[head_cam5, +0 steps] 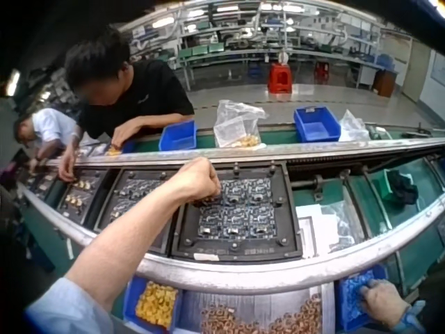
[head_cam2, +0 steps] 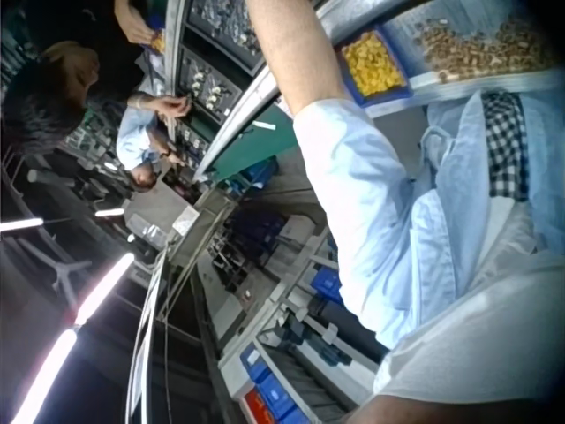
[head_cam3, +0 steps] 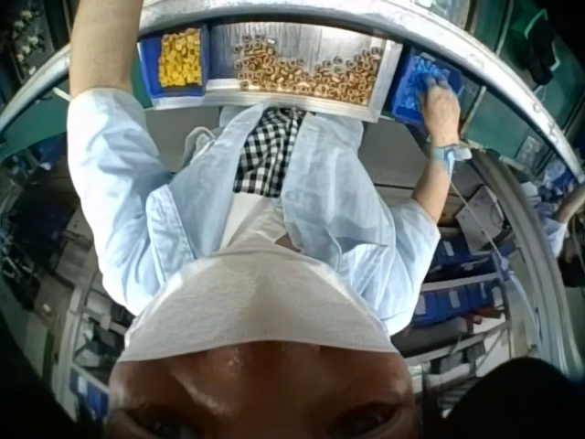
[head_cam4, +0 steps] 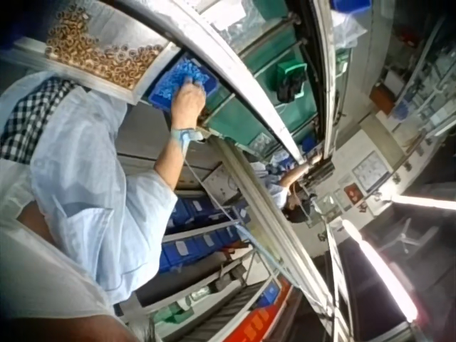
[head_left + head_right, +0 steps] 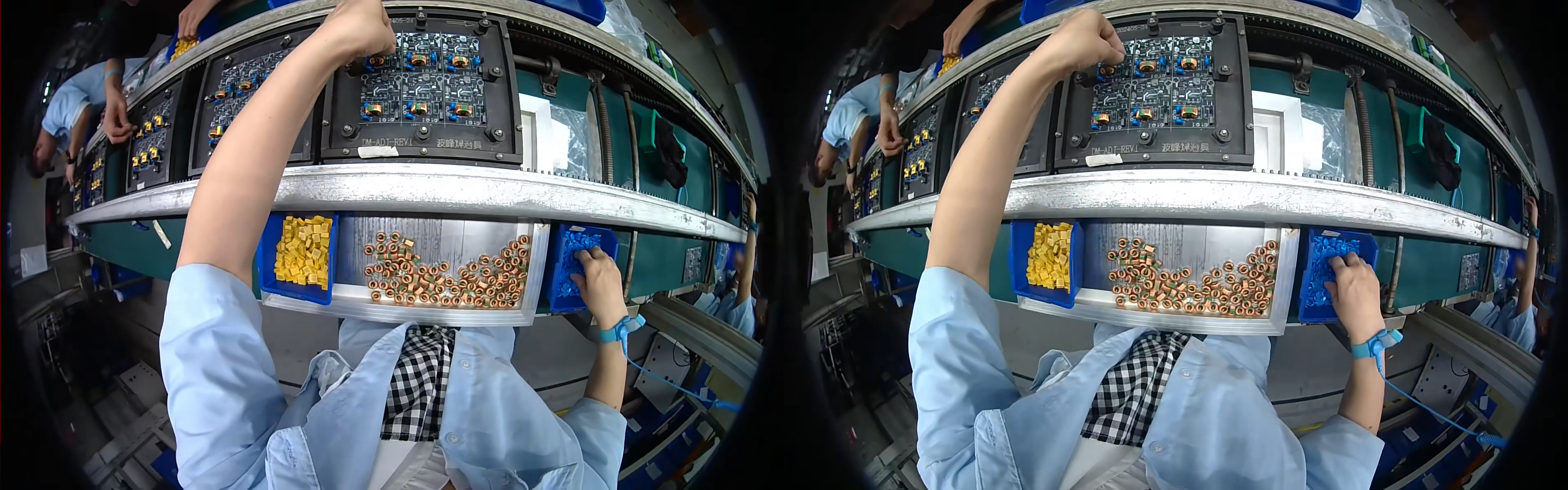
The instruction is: The person assembles circuit boards on an assembly line by picking yellow electronic components, blue components, and toroidal coils from bins and trays and inserting them into the boards by hand.
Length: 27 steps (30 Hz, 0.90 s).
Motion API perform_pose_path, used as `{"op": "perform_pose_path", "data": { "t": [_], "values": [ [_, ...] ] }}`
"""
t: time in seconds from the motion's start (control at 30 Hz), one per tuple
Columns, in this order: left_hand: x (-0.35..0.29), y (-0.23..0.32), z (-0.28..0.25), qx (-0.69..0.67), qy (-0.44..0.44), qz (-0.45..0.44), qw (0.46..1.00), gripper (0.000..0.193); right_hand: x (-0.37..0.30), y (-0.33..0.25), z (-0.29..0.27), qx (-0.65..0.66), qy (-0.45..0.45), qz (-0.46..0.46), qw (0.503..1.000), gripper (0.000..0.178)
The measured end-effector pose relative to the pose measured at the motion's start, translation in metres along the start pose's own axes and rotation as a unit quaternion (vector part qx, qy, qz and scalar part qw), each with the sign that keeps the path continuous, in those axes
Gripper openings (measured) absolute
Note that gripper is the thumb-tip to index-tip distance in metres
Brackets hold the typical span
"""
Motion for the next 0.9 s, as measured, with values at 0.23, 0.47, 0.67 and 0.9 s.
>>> {"op": "perform_pose_path", "data": {
  "t": [0.23, 0.47, 0.67, 0.9],
  "values": [
    [0.004, -0.003, 0.007, 0.032, -0.029, -0.081, 0.996, 0.010, 0.002, 0.020, 0.020, 0.083, -0.077, 0.048, 0.992, 0.015],
    [-0.002, 0.010, 0.001, 0.081, -0.043, -0.093, 0.991, 0.013, 0.003, 0.022, 0.017, 0.112, -0.064, 0.086, 0.988, 0.012],
    [-0.009, 0.019, -0.007, 0.105, -0.023, -0.053, 0.993, 0.014, 0.007, 0.012, 0.010, 0.122, -0.011, 0.054, 0.991, 0.013],
    [-0.009, 0.019, -0.007, 0.094, -0.026, -0.065, 0.993, 0.015, 0.007, 0.013, 0.018, 0.089, -0.065, 0.048, 0.993, 0.013]
  ]
}}
Point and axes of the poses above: each hand's wrist, its own x-axis towards the middle knuckle, its own z-axis out of the palm, y = z × x, the point moved 6 cm from there along x, towards the middle knuckle, and after that the axes turned 9 degrees about x, right-handed, at the moved point
